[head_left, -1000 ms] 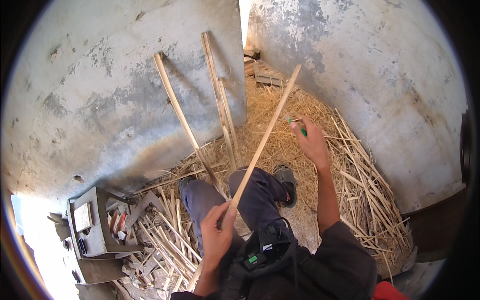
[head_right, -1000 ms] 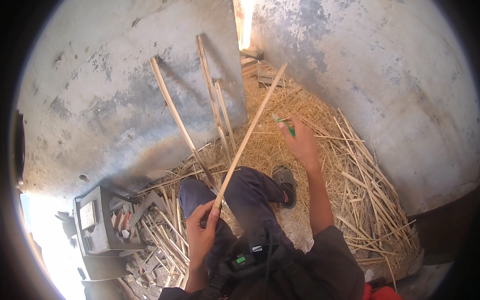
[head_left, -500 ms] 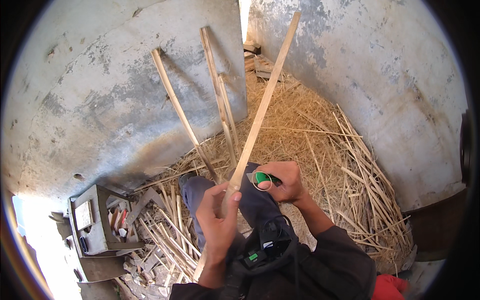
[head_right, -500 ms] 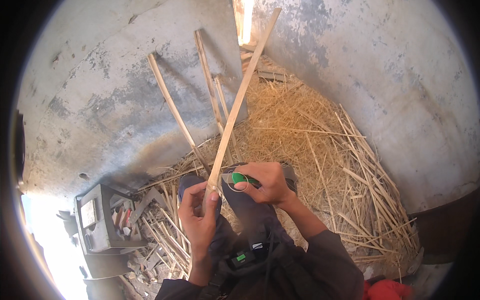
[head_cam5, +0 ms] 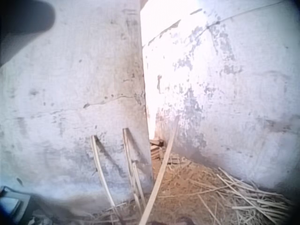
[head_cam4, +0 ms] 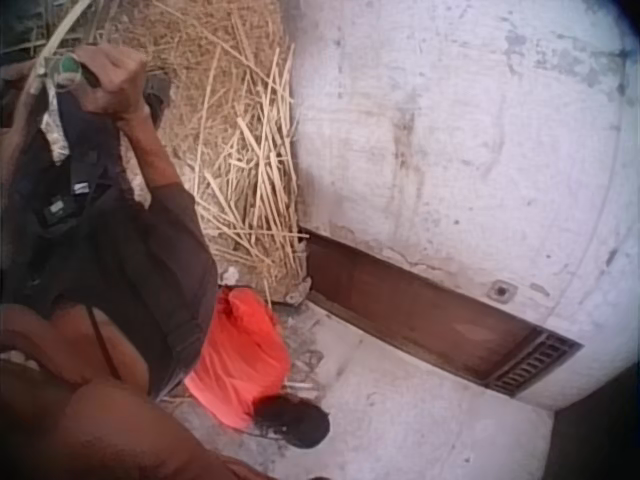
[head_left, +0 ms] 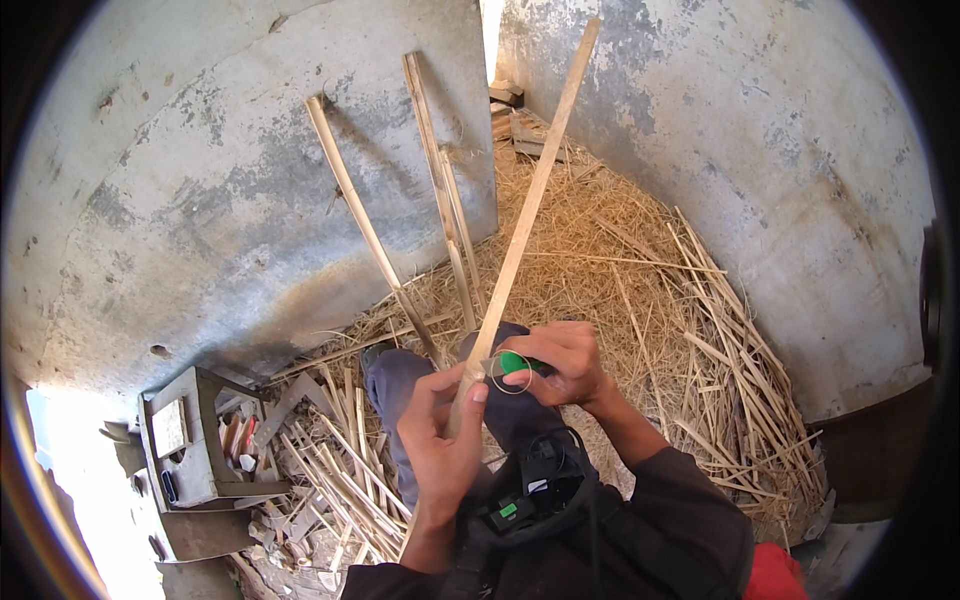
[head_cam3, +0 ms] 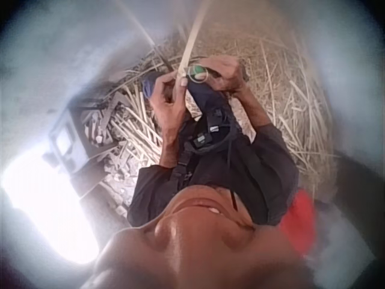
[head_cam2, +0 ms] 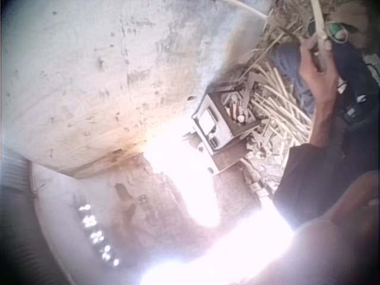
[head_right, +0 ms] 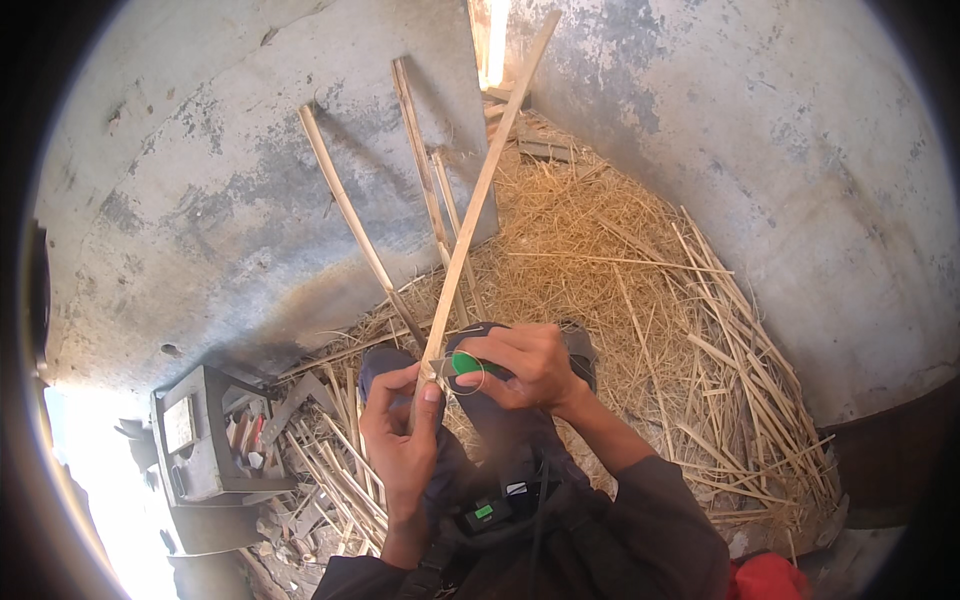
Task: The person sits on a straw-covered floor and uses a green-handled knife to shave thin strips from a long bamboo pole. They hold the pole with their left hand and repeatedly scrape the blade along its length to remove the outer layer, creating a pile of shavings.
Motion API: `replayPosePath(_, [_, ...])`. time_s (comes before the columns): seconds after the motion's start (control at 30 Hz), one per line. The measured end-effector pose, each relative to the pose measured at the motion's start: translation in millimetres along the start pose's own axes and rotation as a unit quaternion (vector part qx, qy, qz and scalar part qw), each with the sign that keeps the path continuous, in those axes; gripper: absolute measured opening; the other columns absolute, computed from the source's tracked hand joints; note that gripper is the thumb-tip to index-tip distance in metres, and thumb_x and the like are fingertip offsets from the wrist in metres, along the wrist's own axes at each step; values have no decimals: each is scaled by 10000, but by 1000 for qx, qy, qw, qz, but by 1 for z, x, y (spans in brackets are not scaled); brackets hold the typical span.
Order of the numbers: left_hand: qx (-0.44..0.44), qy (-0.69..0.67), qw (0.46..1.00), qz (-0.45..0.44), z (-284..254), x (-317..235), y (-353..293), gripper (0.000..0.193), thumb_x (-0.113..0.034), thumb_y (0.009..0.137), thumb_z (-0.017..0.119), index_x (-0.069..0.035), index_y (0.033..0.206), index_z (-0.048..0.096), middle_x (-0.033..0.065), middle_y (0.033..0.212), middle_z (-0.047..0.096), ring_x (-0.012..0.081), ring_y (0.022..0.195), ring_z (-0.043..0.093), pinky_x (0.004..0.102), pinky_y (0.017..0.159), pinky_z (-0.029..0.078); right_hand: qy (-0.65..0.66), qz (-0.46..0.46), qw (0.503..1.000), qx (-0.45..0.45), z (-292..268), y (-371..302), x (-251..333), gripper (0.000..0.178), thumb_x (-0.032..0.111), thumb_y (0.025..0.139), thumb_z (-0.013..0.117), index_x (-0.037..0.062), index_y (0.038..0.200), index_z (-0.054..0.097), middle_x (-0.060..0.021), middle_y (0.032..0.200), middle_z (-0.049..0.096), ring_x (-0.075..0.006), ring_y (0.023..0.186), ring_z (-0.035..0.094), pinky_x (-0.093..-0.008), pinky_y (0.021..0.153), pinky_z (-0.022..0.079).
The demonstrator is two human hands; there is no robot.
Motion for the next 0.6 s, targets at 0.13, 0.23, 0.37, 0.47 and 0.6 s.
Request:
replayPosePath(0.13, [11,-4,1000,-3,0,7,-2,257,-66,1069,735,50,1294,691,60,1038,740,52,855,654,208,709,520,-31,-3,999,-11,-7,6,5,361,466,932,839,118,1021,808,-17,722,685,-229,554,644,-361,512,482])
replayPosePath(0.23, [13,-17,1000,0,2,8,-2,256,-73,1078,724,50,1300,691,52,1037,731,52,858,645,209,707,515,-46,-6,999,-24,-9,6,6,364,479,932,837,124,1004,807,-5,709,675,-218,543,636,-353,507,473])
replayPosePath(0.37, [19,-21,999,-15,2,10,-5,251,-68,1081,717,50,1301,692,55,1043,733,59,889,652,215,731,522,-76,-8,997,-21,-12,6,6,365,489,925,839,131,989,806,4,699,667,-209,532,622,-348,500,458])
replayPosePath(0.47, [19,-4,1000,-24,0,9,-6,252,-66,1081,715,53,1302,691,59,1044,736,70,916,662,224,762,534,-80,-14,996,-28,-12,6,7,361,495,921,839,140,980,804,13,691,653,-201,523,605,-345,497,447])
replayPosePath(0.6, [11,13,1000,-16,-2,8,-7,252,-60,1080,714,57,1302,690,63,1038,741,89,942,675,245,794,551,-93,-18,995,-32,-11,8,8,358,500,918,838,149,976,805,19,688,650,-194,520,599,-340,498,443])
Point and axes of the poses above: each hand's wrist, its own y-axis towards the middle knuckle, its own z-axis out of the palm, x = y × z, the point moved 8 cm from there along y, towards the middle knuckle
